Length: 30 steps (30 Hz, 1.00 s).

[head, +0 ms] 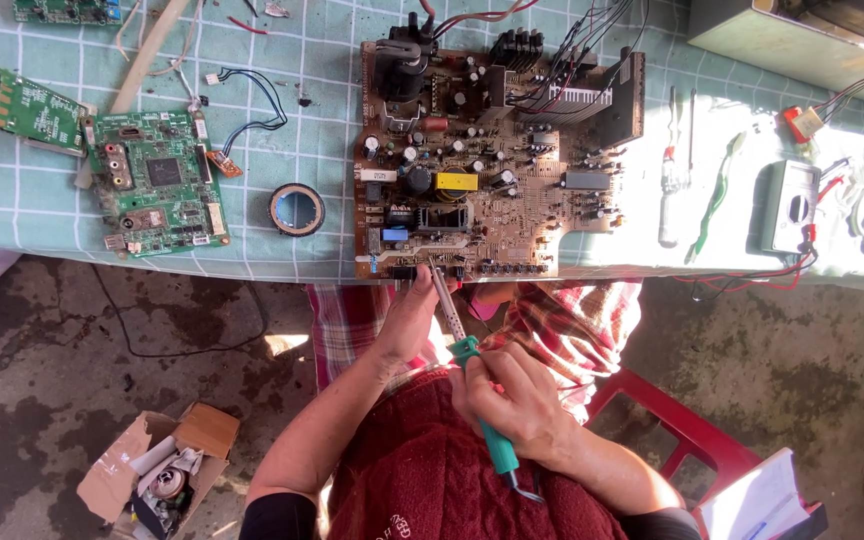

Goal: Cleaning and repairing a large circuit board using a brush and a soldering iron.

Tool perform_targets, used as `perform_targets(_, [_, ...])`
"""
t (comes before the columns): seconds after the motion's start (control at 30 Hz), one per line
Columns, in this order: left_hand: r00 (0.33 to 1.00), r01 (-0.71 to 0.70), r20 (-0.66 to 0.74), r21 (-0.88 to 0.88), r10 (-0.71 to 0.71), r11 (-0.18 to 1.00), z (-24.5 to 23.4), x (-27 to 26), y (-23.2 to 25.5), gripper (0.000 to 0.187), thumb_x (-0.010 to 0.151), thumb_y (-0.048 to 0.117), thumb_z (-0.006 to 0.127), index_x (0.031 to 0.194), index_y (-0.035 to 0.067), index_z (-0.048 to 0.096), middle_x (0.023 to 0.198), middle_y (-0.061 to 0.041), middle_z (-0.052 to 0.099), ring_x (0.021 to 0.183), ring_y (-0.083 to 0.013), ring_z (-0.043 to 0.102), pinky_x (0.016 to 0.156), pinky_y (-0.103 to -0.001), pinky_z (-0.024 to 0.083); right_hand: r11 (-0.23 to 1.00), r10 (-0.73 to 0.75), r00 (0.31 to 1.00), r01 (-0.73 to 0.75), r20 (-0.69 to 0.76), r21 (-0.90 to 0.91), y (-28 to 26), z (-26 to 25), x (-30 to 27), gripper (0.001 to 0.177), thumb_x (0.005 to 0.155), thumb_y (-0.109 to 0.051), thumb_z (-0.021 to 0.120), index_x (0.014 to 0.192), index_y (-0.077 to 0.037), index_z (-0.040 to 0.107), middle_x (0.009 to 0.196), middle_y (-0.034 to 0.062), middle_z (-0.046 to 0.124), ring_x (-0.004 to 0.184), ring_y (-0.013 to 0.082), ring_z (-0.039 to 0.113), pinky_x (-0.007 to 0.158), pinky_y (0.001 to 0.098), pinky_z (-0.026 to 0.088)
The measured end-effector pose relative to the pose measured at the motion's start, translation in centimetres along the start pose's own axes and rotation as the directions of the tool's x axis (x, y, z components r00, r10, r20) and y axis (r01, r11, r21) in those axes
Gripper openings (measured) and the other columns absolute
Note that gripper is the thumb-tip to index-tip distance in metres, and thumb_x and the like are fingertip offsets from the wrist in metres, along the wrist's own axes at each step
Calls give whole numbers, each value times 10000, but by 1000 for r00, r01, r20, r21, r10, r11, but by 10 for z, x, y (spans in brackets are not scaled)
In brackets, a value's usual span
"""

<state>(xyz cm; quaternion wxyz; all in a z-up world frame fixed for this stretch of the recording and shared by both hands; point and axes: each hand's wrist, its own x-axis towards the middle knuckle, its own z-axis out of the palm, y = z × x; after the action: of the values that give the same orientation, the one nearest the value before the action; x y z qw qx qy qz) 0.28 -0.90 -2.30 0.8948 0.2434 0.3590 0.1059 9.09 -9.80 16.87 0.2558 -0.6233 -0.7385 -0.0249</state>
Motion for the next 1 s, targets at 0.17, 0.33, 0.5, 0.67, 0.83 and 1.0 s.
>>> perform_targets(0.17, [999,23,25,90,-25,996,12,-14,24,1182,707,851,431,1526,2,343,1656,-263,202,1511,-315,344,1239,-566,23,995,98,989,-98,-113,9,11,5,-32,205,890,-37,749,818,-39,557,751,135,615,574,187,550,451,288,453])
perform_targets(0.33, [994,99,21,142,-103,985,3,-6,12,1176,758,810,366,1599,74,-2,1685,-184,-75,1535,-286,304,1222,-606,-15,974,225,953,-221,-204,44,11,-9,-27,140,886,-23,714,813,17,602,708,151,593,530,223,528,483,317,461])
perform_targets(0.5, [998,53,-29,40,-52,998,0,3,1,916,763,751,540,1420,113,534,1718,-164,48,1475,-332,430,1233,-591,64,967,250,949,-234,-191,103,13,-4,-32,119,888,-32,724,832,12,629,742,158,595,554,215,545,509,301,472])
perform_targets(0.67, [998,9,-55,-8,-10,1000,-6,9,-12,487,799,727,605,781,253,713,1695,-175,244,1436,-347,484,1212,-593,117,976,217,959,-211,-181,51,13,0,-28,127,897,-16,716,858,14,600,746,151,588,555,218,526,472,307,451])
perform_targets(0.83, [956,-293,-21,-153,293,944,-21,17,-43,418,1074,417,532,1115,53,733,1114,-98,688,1173,-214,596,1216,-520,319,984,157,930,-116,-334,137,17,10,-21,135,857,-59,739,786,25,660,665,166,565,424,248,455,383,354,432])
perform_targets(1.0, [994,110,-10,96,-110,989,9,-4,14,1227,708,819,457,1615,98,53,1705,-148,-72,1511,-295,343,1218,-606,-7,973,228,959,-229,-169,18,9,-1,-31,160,899,-31,725,844,-5,576,740,163,603,572,243,566,472,325,461])
